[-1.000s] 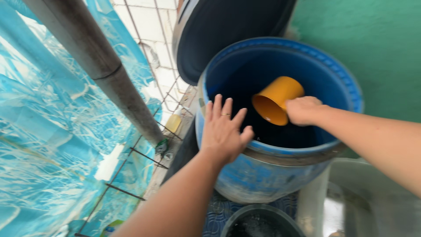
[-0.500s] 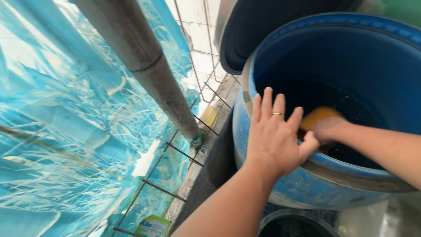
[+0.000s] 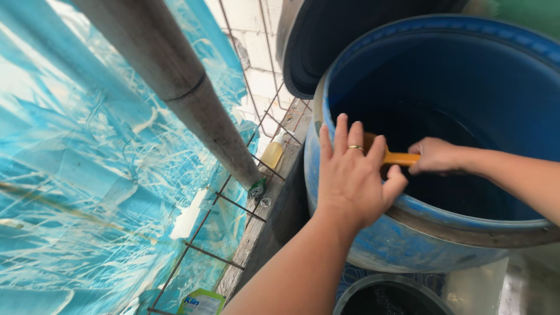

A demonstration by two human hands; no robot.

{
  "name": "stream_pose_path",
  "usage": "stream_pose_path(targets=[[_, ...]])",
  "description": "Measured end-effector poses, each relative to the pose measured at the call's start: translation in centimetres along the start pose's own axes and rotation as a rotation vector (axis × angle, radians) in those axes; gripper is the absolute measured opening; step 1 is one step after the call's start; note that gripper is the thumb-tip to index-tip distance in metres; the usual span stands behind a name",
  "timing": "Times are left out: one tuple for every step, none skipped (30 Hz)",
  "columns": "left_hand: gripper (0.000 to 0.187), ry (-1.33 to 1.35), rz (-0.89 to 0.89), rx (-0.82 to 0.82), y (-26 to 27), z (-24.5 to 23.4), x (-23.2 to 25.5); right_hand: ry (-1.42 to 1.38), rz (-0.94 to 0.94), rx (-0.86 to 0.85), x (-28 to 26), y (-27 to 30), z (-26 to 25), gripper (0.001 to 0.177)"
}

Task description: The person scrubs a blue patterned tiled floor with an orange brush, then rinses the area with water from a yellow scoop. The person also scoops water from a large blue barrel into a smaller bucket.

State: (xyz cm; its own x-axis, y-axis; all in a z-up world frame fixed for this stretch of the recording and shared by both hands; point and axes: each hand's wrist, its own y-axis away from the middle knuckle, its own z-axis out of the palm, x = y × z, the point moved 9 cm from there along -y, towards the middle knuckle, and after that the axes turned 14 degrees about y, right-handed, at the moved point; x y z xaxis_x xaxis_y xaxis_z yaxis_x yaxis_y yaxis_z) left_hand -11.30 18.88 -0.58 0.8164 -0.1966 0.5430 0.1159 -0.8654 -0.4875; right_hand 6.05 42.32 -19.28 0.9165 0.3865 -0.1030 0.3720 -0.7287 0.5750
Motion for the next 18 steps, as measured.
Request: stream_pose_path(targets=[[0.061, -0.001, 0.001, -0.009, -0.1, 0.0, 0.1, -0.025, -0.007, 0.034, -0.1, 0.5, -0.9, 0.022], [0.061, -0.003, -0.005, -0.015, -0.1, -0.1, 0.2, -0.064, -0.007, 0.076, -0.3, 1.0, -2.0, 0.021], [0.060, -0.005, -0.011, -0.020, 0.0, -0.3, 0.1, -0.102, -0.007, 0.119, -0.5, 1.6, -3.1, 0.020], [0.059, -0.031, -0.033, -0.053, -0.1, 0.0, 0.0, -0.144, 0.000, 0.160, -0.5, 2.5, -4.1, 0.019], [0.059, -0.057, -0.055, -0.086, -0.2, 0.2, -0.2, -0.204, -0.021, 0.185, -0.7, 3.3, -5.0, 0.018], [0.058, -0.080, -0.072, -0.113, -0.3, 0.5, -0.3, -0.261, -0.039, 0.217, -0.7, 4.3, -6.3, 0.016], [0.058, -0.093, -0.088, -0.134, -0.3, 0.6, -0.4, -0.317, -0.058, 0.249, -0.7, 5.4, -7.5, 0.015], [0.058, -0.104, -0.101, -0.150, -0.4, 0.6, -0.5, -0.348, -0.062, 0.280, -0.5, 6.6, -8.8, 0.015], [0.057, -0.115, -0.115, -0.166, -0.5, 0.7, -0.7, -0.377, -0.067, 0.311, -0.3, 7.8, -10.0, 0.014], [0.057, -0.143, -0.116, -0.168, -0.6, 0.7, -0.7, -0.407, -0.070, 0.341, 0.1, 9.1, -11.1, 0.014], [0.058, -0.170, -0.117, -0.171, -0.8, 0.8, -0.9, -0.401, -0.075, 0.363, 0.4, 10.5, -12.2, 0.016], [0.058, -0.198, -0.119, -0.174, -0.9, 0.9, -1.0, -0.396, -0.080, 0.383, 0.8, 12.0, -13.3, 0.019], [0.059, -0.223, -0.117, -0.178, -0.9, 1.0, -1.1, -0.390, -0.085, 0.402, 1.2, 13.7, -14.3, 0.022], [0.060, -0.249, -0.114, -0.181, -0.9, 1.0, -1.1, -0.391, -0.087, 0.416, 1.7, 15.6, -15.2, 0.025], [0.061, -0.275, -0.111, -0.183, -0.9, 1.0, -1.0, -0.392, -0.088, 0.430, 2.1, 17.6, -15.9, 0.028], [0.062, -0.313, -0.131, -0.194, -0.9, 1.0, -1.0, -0.393, -0.091, 0.444, 2.5, 19.6, -16.6, 0.031], [0.063, -0.351, -0.151, -0.204, -1.0, 1.0, -0.8, -0.370, -0.080, 0.468, 3.0, 21.8, -17.2, 0.031], [0.065, -0.392, -0.173, -0.216, -0.8, 0.9, -0.7, -0.349, -0.069, 0.490, 3.4, 23.8, -17.7, 0.031]])
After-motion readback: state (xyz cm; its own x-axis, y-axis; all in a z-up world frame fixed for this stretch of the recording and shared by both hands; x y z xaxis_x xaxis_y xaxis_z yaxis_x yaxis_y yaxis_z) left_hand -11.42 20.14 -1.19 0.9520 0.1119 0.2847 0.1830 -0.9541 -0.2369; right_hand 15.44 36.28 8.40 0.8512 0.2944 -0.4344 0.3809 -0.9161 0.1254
